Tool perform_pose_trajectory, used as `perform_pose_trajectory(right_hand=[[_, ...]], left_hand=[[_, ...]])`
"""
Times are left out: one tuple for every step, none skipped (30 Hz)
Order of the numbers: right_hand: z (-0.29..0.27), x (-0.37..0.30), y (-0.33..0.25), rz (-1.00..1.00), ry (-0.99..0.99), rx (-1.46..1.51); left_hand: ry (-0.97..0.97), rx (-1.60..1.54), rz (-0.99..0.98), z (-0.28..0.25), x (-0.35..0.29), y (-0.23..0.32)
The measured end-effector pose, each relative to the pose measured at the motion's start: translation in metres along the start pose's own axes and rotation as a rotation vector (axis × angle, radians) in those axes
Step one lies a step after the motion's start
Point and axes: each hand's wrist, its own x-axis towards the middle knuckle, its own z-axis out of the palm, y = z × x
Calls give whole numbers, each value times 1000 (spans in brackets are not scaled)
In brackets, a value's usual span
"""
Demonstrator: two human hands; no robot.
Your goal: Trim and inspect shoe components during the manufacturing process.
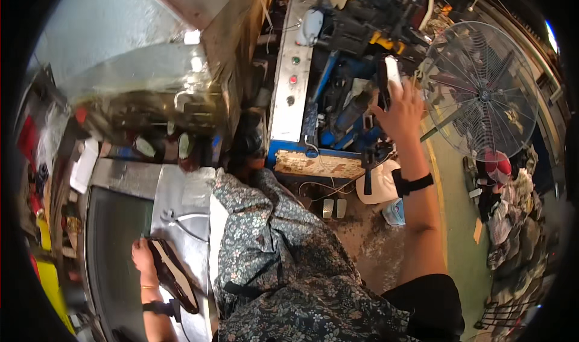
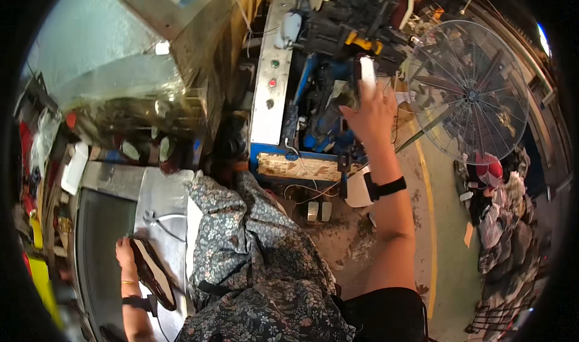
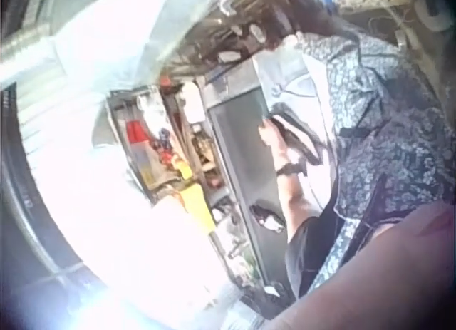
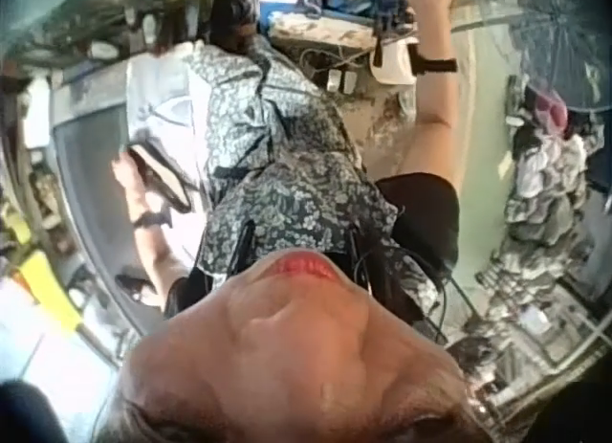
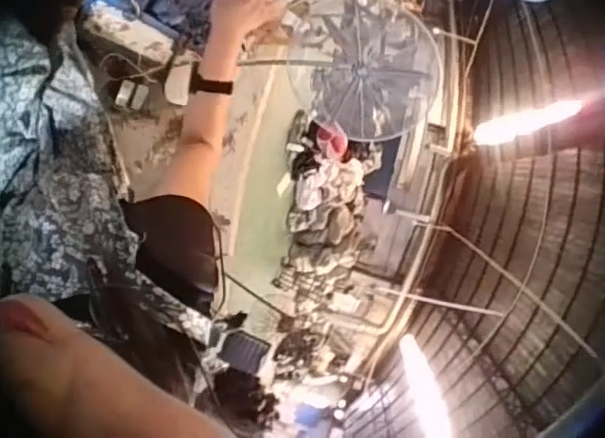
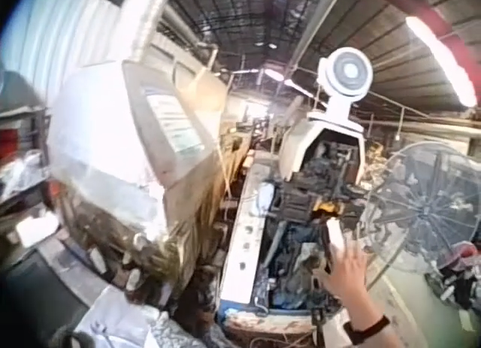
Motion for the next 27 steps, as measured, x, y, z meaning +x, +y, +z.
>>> perform_pose_trajectory(right_hand=[[6, -2, 21, 23, 10, 3], [26, -12, 29, 242, -173, 261], [40, -16, 37, 448, -349, 517], [45, -19, 36, 444, -292, 511], [48, -22, 38, 430, -263, 549], [48, -24, 35, 407, -242, 601], [48, -27, 30, 390, -235, 611], [47, -32, 24, 365, -161, 542], [48, -33, 19, 339, -79, 478], [39, -39, 8, 257, 42, 461], [27, -44, -6, 233, 97, 531], [12, -50, -21, 207, 142, 599], [-2, -59, -36, 161, 163, 695], [-15, -71, -54, 119, 174, 798], [-25, -85, -70, 9, 205, 898], [-41, -98, -89, -93, 208, 942], [-57, -116, -110, -135, 106, 1017], [-59, -139, -128, -244, 95, 1093], [-62, -161, -146, -351, 27, 1172], [-75, -179, -162, -461, -124, 1219], [-84, -187, -174, -506, -382, 1336], [-89, -194, -181, -551, -642, 1435], [-75, -194, -194, -504, -736, 1685], [-48, -206, -212, -380, -786, 1741], [-49, -193, -229, 3, -1200, 1742], [-9, -206, -258, 1, -1117, 2002], [-3, -199, -277, 70, -1243, 2139]], left_hand=[[223, 150, 197, 0, -10, 9], [446, 302, 388, 9, -9, 6], [351, 29, 563, 14, -1, 5], [240, -208, 589, 14, -25, 34], [24, -431, 574, 22, -34, 47], [-184, -646, 541, 26, -46, 54], [-353, -790, 447, 22, -70, 79], [-522, -930, 348, 15, -99, 105], [-600, -931, 400, 6, -121, 128], [-671, -939, 436, 3, -139, 145], [-696, -955, 444, 6, -151, 156], [-727, -971, 444, 10, -162, 166], [-733, -1035, 506, 11, -170, 181], [-734, -1092, 564, 11, -174, 194], [-754, -1170, 685, 12, -175, 208], [-721, -1188, 754, -5, -185, 232], [-671, -1299, 733, -5, -188, 244], [-634, -1409, 716, 0, -185, 254], [-599, -1434, 710, 7, -181, 259], [-564, -1456, 706, 14, -173, 253], [-608, -1427, 527, 31, -158, 232], [-649, -1401, 352, 40, -153, 213], [-804, -1375, 176, 45, -149, 187], [-788, -1348, 150, 63, -147, 164], [-784, -1372, 123, 65, -146, 153], [-789, -1393, 105, 66, -147, 146], [-791, -1394, 78, 67, -147, 141]])
